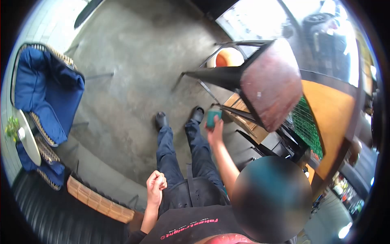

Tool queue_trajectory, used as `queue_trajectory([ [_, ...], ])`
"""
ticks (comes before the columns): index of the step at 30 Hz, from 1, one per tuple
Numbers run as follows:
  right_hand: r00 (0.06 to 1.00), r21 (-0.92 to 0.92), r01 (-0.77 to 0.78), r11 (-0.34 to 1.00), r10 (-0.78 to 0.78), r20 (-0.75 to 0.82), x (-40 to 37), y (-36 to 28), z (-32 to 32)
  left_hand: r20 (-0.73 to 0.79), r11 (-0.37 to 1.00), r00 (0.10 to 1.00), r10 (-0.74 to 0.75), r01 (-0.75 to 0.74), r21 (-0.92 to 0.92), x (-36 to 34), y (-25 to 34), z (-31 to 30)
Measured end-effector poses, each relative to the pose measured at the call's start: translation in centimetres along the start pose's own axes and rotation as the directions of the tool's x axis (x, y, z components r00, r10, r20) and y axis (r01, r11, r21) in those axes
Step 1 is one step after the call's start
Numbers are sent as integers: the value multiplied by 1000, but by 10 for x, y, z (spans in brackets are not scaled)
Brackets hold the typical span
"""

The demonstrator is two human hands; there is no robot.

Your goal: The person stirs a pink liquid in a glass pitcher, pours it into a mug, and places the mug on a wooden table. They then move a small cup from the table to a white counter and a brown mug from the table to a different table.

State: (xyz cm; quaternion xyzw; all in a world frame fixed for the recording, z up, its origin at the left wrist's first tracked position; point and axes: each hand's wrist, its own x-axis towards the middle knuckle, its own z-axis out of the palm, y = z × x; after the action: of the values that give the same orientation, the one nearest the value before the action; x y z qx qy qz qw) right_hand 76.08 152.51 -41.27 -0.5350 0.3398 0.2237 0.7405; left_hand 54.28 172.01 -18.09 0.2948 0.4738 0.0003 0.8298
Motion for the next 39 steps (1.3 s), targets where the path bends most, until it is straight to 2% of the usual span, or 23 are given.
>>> queue_trajectory([
  [2,991,39,-128,991,127,39,-59,-12,12,47,998,998,51,-53,40,-5,24,9],
  [4,980,49,-150,987,142,139,-108,-24,20,140,991,986,94,-106,79,-6,42,13],
  [6,961,7,-103,995,98,260,-162,-54,37,201,982,977,65,-98,163,-8,63,27],
  [7,966,65,-52,997,34,256,-185,-70,47,266,964,960,86,-148,223,-8,72,37],
  [9,941,66,-21,998,-2,339,-231,-97,53,383,918,921,69,-209,337,-11,89,55],
  [10,946,126,26,992,-65,316,-250,-105,54,431,886,900,60,-247,392,-12,95,64],
  [12,916,197,58,979,-130,378,-278,-121,51,541,826,841,7,-310,471,-12,104,80],
  [14,919,263,151,953,-234,318,-304,-133,42,635,760,771,-40,-389,520,-13,106,101],
  [16,917,339,172,925,-276,288,-337,-144,28,667,775,740,-84,-373,511,-21,101,119],
  [18,911,367,248,897,-344,226,-356,-145,5,701,726,702,-121,-420,545,-33,96,138],
  [21,892,443,353,824,-439,107,-395,-147,-37,781,685,588,-209,-482,546,-60,77,170],
  [26,834,527,473,706,-552,-8,-463,-130,-126,820,588,441,-365,-575,570,-108,4,199],
  [29,766,541,591,599,-627,-143,-507,-101,-187,811,547,347,-470,-607,577,-154,-63,209],
  [32,743,554,637,535,-618,-257,-565,-75,-248,769,511,253,-587,-621,594,-206,-143,210],
  [34,720,542,674,501,-609,-332,-599,-50,-293,747,519,120,-654,-647,559,-250,-200,207],
  [37,569,319,822,472,-650,-504,-642,-15,-351,636,491,-21,-771,-655,573,-312,-281,201],
  [39,521,275,848,452,-621,-586,-670,-2,-378,560,469,-102,-822,-681,563,-345,-316,200],
])
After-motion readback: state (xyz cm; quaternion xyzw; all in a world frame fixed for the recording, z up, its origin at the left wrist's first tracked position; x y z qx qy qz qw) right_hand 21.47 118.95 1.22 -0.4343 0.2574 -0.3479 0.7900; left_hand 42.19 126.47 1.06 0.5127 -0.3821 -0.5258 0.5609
